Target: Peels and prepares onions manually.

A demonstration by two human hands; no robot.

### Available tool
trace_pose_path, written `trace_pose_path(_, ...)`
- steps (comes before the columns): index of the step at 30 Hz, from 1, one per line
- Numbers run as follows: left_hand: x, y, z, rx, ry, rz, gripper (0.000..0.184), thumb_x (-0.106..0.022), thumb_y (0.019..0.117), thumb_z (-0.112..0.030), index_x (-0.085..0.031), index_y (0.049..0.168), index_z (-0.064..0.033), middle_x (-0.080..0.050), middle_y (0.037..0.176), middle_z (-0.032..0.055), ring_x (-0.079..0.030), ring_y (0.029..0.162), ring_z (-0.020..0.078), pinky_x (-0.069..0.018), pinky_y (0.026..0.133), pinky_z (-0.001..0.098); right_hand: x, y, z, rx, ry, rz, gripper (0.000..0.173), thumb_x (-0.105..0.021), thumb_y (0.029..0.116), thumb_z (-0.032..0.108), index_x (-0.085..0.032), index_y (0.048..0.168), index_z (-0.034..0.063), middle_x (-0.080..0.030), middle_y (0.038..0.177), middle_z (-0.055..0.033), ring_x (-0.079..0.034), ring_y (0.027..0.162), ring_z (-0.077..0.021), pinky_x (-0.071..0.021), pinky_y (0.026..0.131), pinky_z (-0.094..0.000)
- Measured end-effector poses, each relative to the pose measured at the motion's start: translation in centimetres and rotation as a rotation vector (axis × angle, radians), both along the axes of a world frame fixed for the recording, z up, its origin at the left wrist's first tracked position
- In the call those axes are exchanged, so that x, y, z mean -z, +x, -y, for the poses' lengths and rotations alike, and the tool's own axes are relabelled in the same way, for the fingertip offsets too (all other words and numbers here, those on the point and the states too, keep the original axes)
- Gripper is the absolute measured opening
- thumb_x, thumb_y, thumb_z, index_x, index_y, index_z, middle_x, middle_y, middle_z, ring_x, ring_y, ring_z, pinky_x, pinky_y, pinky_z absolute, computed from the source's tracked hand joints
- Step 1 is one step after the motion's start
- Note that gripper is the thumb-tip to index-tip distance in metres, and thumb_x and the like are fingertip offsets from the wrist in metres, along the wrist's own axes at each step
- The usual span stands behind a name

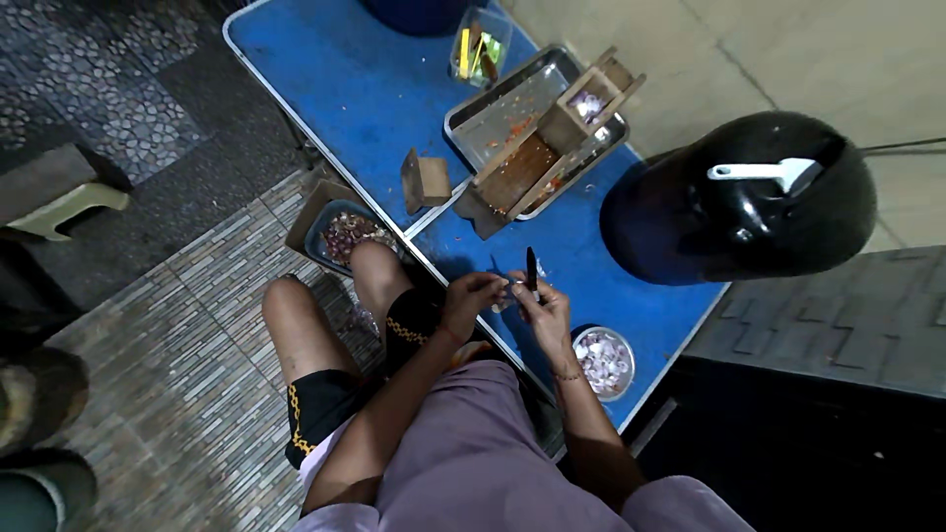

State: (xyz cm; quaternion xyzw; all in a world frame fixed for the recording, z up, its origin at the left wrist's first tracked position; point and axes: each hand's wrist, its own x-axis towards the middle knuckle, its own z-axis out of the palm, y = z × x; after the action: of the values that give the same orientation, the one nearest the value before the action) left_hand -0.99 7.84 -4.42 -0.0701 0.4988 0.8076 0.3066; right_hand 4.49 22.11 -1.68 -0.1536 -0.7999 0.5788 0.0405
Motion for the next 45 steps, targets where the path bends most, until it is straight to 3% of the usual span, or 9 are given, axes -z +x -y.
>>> trace_pose_path(1,-0.1,0.0,0.1,-0.002,0.001,0.009,0.013,-0.062,0.0997,-0.002,-0.066,0.111,0.0023,-0.070,0.096,0.0070,-0.069,0.081,0.0118,-0.0598,0.078,0.0290,-0.3,0.3,0.0,-0.052,0.022,0.039,0.038,-0.049,0.1068,0.017,-0.059,0.140,0.0013,-0.065,0.085,0.0005,-0.053,0.060,-0.0006,-0.0466,0.056,-0.0173)
trace_pose_path(3,-0.4,-0.2,0.1,-0.006,0.008,0.022,0.014,-0.062,0.0995,-0.003,-0.065,0.112,0.0019,-0.070,0.097,0.0073,-0.069,0.083,0.0126,-0.0598,0.079,0.0298,-0.3,0.8,-0.1,-0.118,0.058,0.061,0.046,-0.039,0.1086,0.021,-0.050,0.149,0.0032,-0.064,0.084,0.0027,-0.051,0.063,0.0004,-0.0447,0.058,-0.0174)
trace_pose_path(11,-0.9,0.0,-0.4,-0.035,0.018,0.071,0.011,-0.061,0.0991,0.000,-0.064,0.109,0.0013,-0.070,0.091,0.0056,-0.069,0.078,0.0119,-0.0601,0.077,0.0295,0.2,1.9,-0.4,-0.115,0.188,0.065,0.042,-0.042,0.1069,0.017,-0.060,0.143,0.0059,-0.067,0.084,0.0009,-0.057,0.072,-0.0018,-0.0499,0.071,-0.0234)
trace_pose_path(17,-1.1,0.2,-0.3,-0.037,0.028,0.089,0.010,-0.059,0.0990,0.003,-0.064,0.108,0.0007,-0.070,0.089,0.0044,-0.068,0.076,0.0110,-0.0602,0.074,0.0289,0.4,2.3,-0.4,-0.136,0.311,0.011,0.041,-0.043,0.1071,0.018,-0.062,0.142,0.0052,-0.074,0.101,-0.0100,-0.064,0.079,-0.0099,-0.0541,0.078,-0.0326)
trace_pose_path(24,-0.9,0.3,0.0,-0.032,0.030,0.080,0.010,-0.058,0.0974,0.007,-0.064,0.102,0.0008,-0.069,0.082,0.0034,-0.068,0.071,0.0105,-0.0602,0.071,0.0273,0.5,2.6,-0.3,-0.136,0.309,-0.021,0.037,-0.047,0.1048,0.013,-0.066,0.135,0.0021,-0.074,0.101,-0.0106,-0.063,0.077,-0.0064,-0.0534,0.076,-0.0265)
trace_pose_path(29,-0.4,0.4,-0.2,-0.055,0.004,0.070,0.008,-0.060,0.0963,0.007,-0.064,0.101,0.0020,-0.069,0.083,0.0047,-0.068,0.071,0.0116,-0.0606,0.070,0.0283,1.0,2.6,0.3,-0.078,0.363,-0.029,0.035,-0.050,0.1050,0.013,-0.068,0.134,0.0044,-0.075,0.098,-0.0122,-0.065,0.076,-0.0145,-0.0549,0.075,-0.0364)
trace_pose_path(35,0.1,0.9,-0.8,-0.098,-0.040,0.021,0.006,-0.064,0.0944,0.007,-0.066,0.099,0.0043,-0.070,0.082,0.0062,-0.069,0.070,0.0118,-0.0608,0.072,0.0290,1.5,2.5,0.8,-0.021,0.353,-0.016,0.034,-0.051,0.1047,0.014,-0.070,0.130,0.0025,-0.076,0.098,-0.0120,-0.066,0.076,-0.0129,-0.0548,0.076,-0.0351)
trace_pose_path(40,0.4,1.2,-1.0,-0.123,-0.057,-0.029,0.006,-0.066,0.0930,0.008,-0.067,0.098,0.0054,-0.071,0.082,0.0067,-0.069,0.068,0.0115,-0.0612,0.069,0.0280,1.6,2.3,1.0,0.005,0.320,-0.012,0.033,-0.051,0.1047,0.014,-0.071,0.128,0.0025,-0.075,0.093,-0.0080,-0.063,0.073,-0.0063,-0.0538,0.073,-0.0279)
trace_pose_path(45,-0.2,0.9,-0.5,-0.094,-0.065,-0.016,0.010,-0.064,0.0962,0.003,-0.067,0.106,0.0048,-0.071,0.089,0.0063,-0.068,0.074,0.0106,-0.0602,0.073,0.0277,1.5,1.8,0.8,0.009,0.056,-0.039,0.030,-0.051,0.1033,0.006,-0.069,0.125,-0.0038,-0.070,0.083,0.0005,-0.057,0.066,0.0033,-0.0501,0.064,-0.0157)
